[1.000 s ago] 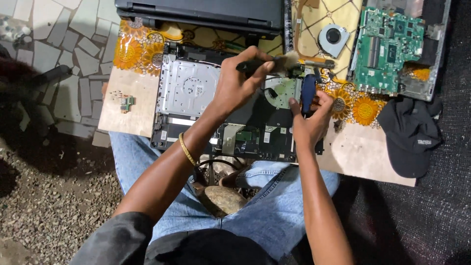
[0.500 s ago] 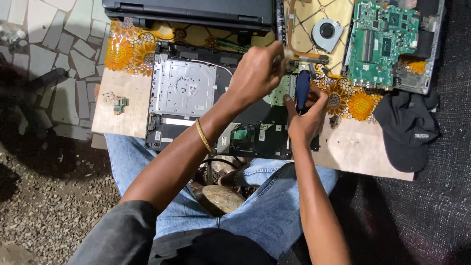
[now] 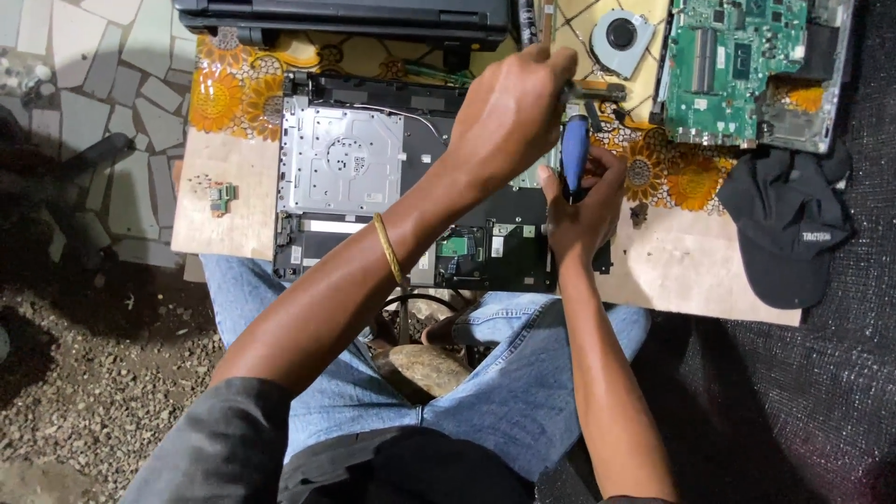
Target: Cleaning and disassembling laptop components using a brush and a screwdriver on a makeshift workbench.
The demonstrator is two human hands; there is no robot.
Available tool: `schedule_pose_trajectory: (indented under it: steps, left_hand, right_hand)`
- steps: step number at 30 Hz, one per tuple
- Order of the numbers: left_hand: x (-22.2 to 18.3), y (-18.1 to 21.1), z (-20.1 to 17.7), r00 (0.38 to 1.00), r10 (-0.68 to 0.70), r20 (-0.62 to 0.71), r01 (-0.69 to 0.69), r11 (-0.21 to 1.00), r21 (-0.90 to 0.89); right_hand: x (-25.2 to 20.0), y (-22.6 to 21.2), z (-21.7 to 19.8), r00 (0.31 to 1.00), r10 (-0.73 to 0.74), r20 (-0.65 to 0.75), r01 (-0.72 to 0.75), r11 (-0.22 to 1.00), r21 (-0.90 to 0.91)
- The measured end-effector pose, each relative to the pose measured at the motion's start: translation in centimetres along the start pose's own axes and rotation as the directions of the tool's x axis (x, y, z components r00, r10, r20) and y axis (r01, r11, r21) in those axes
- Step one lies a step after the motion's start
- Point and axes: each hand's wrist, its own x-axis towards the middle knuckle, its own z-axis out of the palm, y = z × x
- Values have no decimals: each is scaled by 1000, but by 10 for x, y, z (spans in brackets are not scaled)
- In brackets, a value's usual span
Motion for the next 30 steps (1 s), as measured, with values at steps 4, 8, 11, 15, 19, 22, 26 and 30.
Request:
schedule_pose_trajectory:
  steps: [4,8,11,15,19,22,26,30]
  left_hand:
    - [0,-7,-3,992,-55,118,49,998,49]
    - [18,11,-4,982,24,188,-74,962,262]
    - [24,5,-7,978,19,207,-36,996,82]
    - [25,-1,-9,960,-61,273,-12,966,259]
    - [23,14,7,976,53,209,-88,983,158]
    - [6,3,21,960,122,253,-83,983,-161]
    - [-19,2,-3,944,31,330,32,982,-185]
    - [-24,5,-17,980,-71,186,147,886,-439]
  right_hand:
    - [0,7,2,998,59,-16,-60,997,-47]
    - [-2,-7,-1,997,-81,-21,82,993,85]
    - [-2,-2,-1,1000,-9,12,7,993,121]
    - [3,0,4,1000,-17,-7,17,1000,21]
    - [1,-3,-1,1000,5,16,-6,998,60]
    - [5,23,21,962,270,-41,-273,955,-112]
    - [-1,3,10,987,157,-39,-158,987,-11]
    - [-2,9,9,989,145,-38,-147,986,-80]
